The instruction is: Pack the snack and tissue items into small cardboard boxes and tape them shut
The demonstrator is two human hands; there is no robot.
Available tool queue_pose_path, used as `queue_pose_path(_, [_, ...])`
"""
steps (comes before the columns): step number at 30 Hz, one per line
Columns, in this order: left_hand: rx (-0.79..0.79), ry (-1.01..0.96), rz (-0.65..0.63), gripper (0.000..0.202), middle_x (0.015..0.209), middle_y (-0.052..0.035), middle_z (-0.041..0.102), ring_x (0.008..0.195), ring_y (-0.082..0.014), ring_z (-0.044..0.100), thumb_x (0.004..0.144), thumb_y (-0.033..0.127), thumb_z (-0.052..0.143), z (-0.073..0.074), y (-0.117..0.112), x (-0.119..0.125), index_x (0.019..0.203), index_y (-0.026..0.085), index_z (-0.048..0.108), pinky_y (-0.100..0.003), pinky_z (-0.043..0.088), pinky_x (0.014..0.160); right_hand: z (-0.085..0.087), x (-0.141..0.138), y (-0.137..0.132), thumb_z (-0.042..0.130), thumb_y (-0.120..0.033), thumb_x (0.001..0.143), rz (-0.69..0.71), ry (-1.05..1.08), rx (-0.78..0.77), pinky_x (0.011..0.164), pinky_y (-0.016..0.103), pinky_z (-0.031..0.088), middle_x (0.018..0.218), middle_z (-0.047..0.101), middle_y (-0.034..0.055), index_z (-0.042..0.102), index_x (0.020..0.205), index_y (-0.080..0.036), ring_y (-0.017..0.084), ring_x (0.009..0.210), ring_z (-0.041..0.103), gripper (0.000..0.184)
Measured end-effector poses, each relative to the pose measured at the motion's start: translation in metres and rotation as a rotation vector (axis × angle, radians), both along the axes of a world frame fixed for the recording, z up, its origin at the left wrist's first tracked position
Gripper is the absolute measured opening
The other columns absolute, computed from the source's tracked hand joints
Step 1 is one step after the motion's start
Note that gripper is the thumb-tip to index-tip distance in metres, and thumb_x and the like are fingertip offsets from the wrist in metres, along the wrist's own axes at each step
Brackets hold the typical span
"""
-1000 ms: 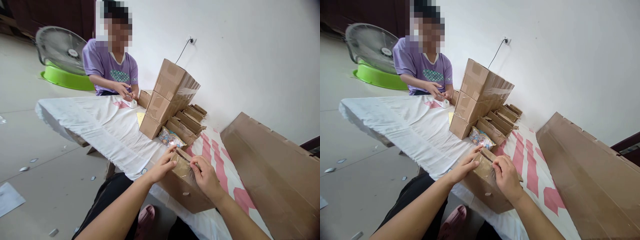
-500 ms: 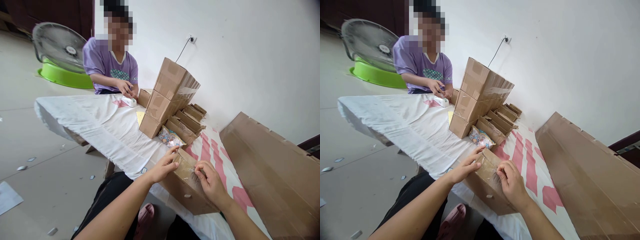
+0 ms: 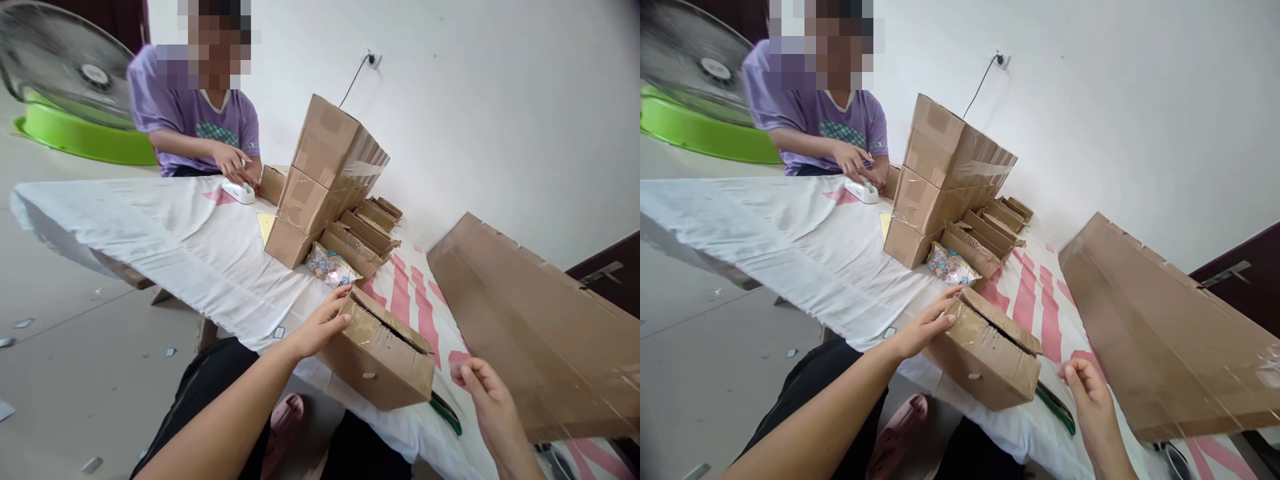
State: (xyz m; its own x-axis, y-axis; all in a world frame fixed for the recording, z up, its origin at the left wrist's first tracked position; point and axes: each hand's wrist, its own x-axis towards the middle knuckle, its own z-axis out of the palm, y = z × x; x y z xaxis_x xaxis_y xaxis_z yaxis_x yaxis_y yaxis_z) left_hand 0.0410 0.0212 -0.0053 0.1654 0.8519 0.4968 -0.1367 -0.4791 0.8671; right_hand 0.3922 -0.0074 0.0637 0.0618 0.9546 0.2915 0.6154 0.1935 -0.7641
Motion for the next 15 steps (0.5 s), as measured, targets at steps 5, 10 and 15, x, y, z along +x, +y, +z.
queue_pose_path(5, [-0.008,-0.018,0.045,0.052,0.149,-0.0105,0.04,0.141,-0.032,0.029,0.088,0.059,0.051,-0.001,0.001,0.006,0.122,0.022,0.064,-0.047,0.021,0.118,-0.053,0.056,-0.033,0.058,-0.055,0.071,-0.009,-0.164,-0.333,0.054,0.031,0.04,0.053,0.054,-0.0015,0.054,0.062,-0.024,0.018,0.053,0.05,0.032])
queue_pose_path(10, [-0.005,-0.007,0.08,0.049,0.145,-0.0097,0.045,0.139,-0.0316,0.033,0.091,0.055,0.049,-0.001,0.0,0.01,0.121,0.021,0.065,-0.045,0.022,0.118,-0.113,0.083,-0.054,0.056,-0.047,0.065,-0.085,-0.393,-0.369,0.055,0.033,0.038,0.048,0.053,-0.0031,0.05,0.054,-0.027,0.021,0.05,0.052,0.024])
queue_pose_path(15, [-0.015,-0.003,0.109,0.05,0.144,-0.0097,0.046,0.138,-0.0328,0.033,0.09,0.058,0.048,-0.001,0.0,0.012,0.119,0.021,0.066,-0.047,0.023,0.118,-0.109,0.088,-0.048,0.062,-0.045,0.063,-0.201,-0.533,-0.301,0.051,0.035,0.039,0.049,0.057,-0.0041,0.055,0.068,-0.03,0.024,0.049,0.058,0.017])
